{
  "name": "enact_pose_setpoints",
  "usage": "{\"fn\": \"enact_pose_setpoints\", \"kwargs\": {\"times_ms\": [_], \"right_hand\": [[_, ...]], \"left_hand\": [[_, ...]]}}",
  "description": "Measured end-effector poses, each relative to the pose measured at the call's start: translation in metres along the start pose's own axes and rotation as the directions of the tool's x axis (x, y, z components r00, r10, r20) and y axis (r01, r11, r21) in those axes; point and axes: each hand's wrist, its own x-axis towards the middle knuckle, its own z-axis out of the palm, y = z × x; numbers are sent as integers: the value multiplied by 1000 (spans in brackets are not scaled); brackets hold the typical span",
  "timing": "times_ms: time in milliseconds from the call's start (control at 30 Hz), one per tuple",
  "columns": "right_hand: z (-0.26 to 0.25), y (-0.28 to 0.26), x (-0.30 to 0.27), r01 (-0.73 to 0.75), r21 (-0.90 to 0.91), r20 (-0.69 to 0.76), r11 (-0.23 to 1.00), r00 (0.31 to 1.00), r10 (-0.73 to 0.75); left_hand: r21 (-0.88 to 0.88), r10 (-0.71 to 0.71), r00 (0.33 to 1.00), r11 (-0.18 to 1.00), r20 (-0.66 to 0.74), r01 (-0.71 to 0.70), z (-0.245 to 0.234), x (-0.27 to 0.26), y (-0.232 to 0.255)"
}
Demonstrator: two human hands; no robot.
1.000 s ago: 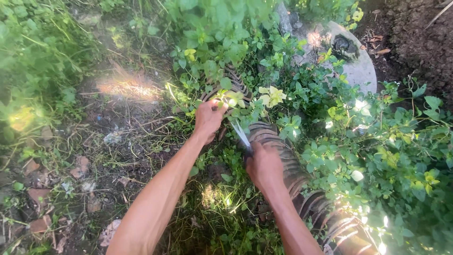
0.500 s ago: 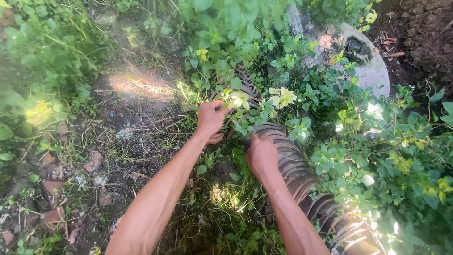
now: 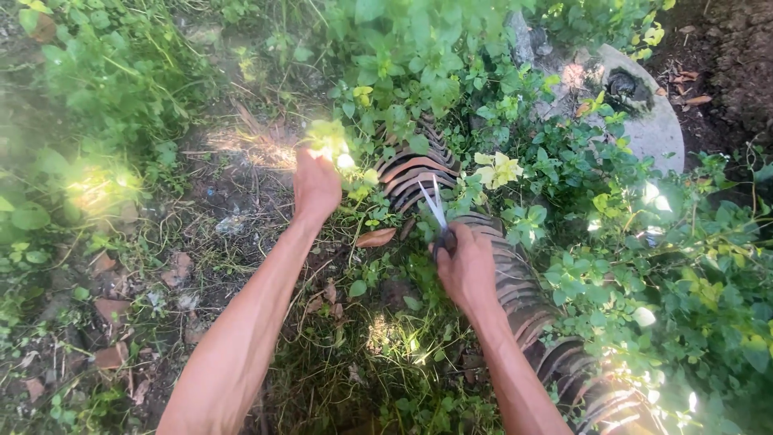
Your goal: Using a small knife to cut and remove weeds from a patch of ground.
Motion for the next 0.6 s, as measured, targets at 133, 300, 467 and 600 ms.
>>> {"fn": "enact_pose_setpoints", "kwargs": {"times_ms": [133, 300, 467, 600], "right_hand": [[3, -5, -3, -2, -36, 46, 999, 999, 4], [8, -8, -8, -24, -43, 117, 999, 993, 29], [20, -7, -3, 75, -139, 99, 987, 993, -62], [45, 4, 12, 199, -259, 77, 945, 980, -186]], "left_hand": [[326, -228, 955, 932, 192, 157, -27, -40, 42], [624, -346, 882, 777, 321, 78, -11, -34, -10], [786, -258, 893, 599, 369, -151, -5, -10, -48], [692, -172, 892, 697, 417, -189, -25, -5, -7]]}}
